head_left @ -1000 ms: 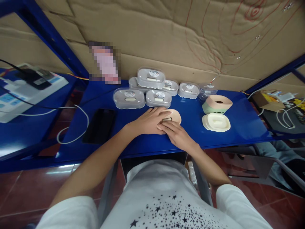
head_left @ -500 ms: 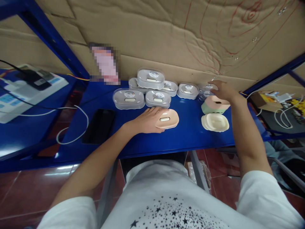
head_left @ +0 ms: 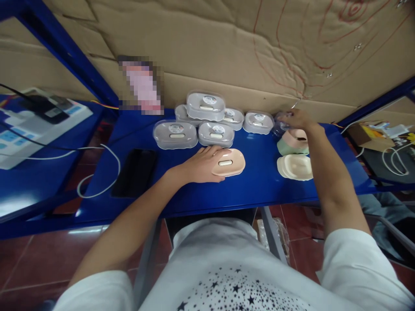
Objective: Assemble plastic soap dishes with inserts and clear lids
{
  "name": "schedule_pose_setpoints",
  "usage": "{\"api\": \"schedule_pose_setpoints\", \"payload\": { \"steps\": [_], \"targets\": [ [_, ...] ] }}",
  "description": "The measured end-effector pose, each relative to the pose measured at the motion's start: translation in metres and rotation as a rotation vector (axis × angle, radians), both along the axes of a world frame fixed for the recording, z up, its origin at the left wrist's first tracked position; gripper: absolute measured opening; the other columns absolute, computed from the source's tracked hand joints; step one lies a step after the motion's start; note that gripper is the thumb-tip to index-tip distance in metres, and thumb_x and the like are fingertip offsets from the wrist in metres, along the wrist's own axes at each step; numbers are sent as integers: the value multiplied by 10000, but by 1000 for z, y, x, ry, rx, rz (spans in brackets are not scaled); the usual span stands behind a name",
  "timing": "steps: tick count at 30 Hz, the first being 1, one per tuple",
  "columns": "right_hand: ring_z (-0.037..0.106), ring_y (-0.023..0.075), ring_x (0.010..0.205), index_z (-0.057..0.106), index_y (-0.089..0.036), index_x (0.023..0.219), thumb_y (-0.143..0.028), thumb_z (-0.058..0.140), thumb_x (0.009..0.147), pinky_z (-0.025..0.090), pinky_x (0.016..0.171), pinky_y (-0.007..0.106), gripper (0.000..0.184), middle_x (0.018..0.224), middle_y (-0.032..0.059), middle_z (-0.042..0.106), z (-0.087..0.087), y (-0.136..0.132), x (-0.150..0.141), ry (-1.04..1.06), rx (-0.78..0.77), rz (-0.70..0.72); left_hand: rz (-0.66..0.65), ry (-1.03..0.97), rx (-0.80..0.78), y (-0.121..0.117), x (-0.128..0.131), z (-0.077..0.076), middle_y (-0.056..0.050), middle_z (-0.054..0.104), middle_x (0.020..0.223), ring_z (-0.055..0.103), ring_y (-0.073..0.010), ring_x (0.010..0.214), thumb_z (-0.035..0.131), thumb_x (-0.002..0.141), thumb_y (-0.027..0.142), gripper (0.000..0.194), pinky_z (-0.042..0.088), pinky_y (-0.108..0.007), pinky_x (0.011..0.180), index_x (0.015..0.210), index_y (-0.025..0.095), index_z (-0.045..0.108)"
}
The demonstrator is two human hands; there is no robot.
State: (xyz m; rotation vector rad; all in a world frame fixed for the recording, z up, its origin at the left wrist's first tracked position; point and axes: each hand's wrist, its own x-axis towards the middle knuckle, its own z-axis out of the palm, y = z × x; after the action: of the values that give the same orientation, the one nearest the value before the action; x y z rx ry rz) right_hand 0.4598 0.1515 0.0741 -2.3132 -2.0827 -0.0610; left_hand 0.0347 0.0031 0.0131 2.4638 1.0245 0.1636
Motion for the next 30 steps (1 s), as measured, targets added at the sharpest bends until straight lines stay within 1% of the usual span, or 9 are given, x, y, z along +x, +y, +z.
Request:
{"api": "schedule_pose_setpoints", "payload": {
  "steps": [3, 7, 9, 13, 16, 18, 22, 26, 30],
  "targets": [
    [695, 289, 1238, 665, 87, 1393, -625, 505, 1046, 422, 939, 388, 808, 1306, 342, 710, 11, -15, -8, 32, 69, -49, 1, -10, 2, 0, -1, -2, -138, 424, 1667, 492, -417, 1470, 799, 849, 490, 944, 410, -542, 1190, 1656, 271, 361],
    [704, 273, 1262, 717, 21, 1336, -458, 463, 1127, 412, 937, 376, 581, 1274, 280, 743, 19, -38, -21, 59, 331, -75, -4, -32, 19, 0, -2, -5, -132, 440, 1660, 484, -410, 1482, 795, 854, 484, 927, 399, -532, 1200, 1651, 279, 368],
    [723, 273, 1227, 717, 48, 1274, -484, 431, 1131, 408, 893, 379, 622, 1226, 289, 748, 18, -41, -26, 30, 405, -97, -9, -48, 31, 0, -2, -7, -131, 440, 1661, 473, -409, 1495, 791, 863, 491, 906, 388, -531, 1209, 1643, 281, 379],
    [723, 279, 1206, 681, 88, 1234, -669, 252, 1080, 398, 886, 426, 884, 1202, 319, 730, 20, -31, -25, -68, 457, -127, 16, -45, 22, 1, 1, -7, -135, 439, 1666, 490, -425, 1475, 800, 854, 505, 920, 398, -550, 1192, 1644, 292, 381],
    [673, 258, 1237, 686, 29, 1267, -636, 116, 1122, 376, 995, 497, 888, 1254, 274, 730, 28, -29, -21, -165, 590, -59, 18, -64, 2, 1, 2, -4, -149, 464, 1643, 489, -431, 1479, 816, 839, 479, 945, 403, -565, 1190, 1648, 282, 368],
    [648, 270, 1211, 695, -4, 1253, -602, 125, 1162, 378, 1026, 536, 832, 1261, 279, 721, 29, -40, -28, -186, 720, 10, 5, -111, -22, 1, 2, -3, -151, 480, 1627, 479, -427, 1498, 832, 817, 443, 967, 399, -572, 1206, 1644, 274, 359],
    [659, 280, 1126, 696, -78, 1281, -564, 168, 1176, 479, 967, 468, 726, 1206, 246, 722, 2, -91, -77, -74, 857, 343, -27, -236, -135, 6, -6, -8, -156, 377, 1721, 392, -421, 1586, 884, 754, 406, 1132, 351, -575, 1277, 1684, 278, 252],
    [705, 209, 938, 687, -185, 1342, -467, 254, 1188, 537, 835, 335, 539, 1091, 130, 757, -42, -141, -138, -39, 726, 671, -93, -401, -256, 16, -13, -21, -162, 247, 1795, 298, -422, 1646, 950, 678, 453, 1327, 296, -593, 1328, 1721, 288, 146],
    [737, 191, 997, 687, -222, 1353, -350, 425, 1165, 572, 866, 297, 347, 1160, 112, 770, -66, -160, -156, 30, 680, 790, -127, -412, -314, 21, -15, -25, -161, 231, 1808, 269, -426, 1661, 968, 641, 492, 1353, 255, -606, 1347, 1722, 289, 179]
  ]
}}
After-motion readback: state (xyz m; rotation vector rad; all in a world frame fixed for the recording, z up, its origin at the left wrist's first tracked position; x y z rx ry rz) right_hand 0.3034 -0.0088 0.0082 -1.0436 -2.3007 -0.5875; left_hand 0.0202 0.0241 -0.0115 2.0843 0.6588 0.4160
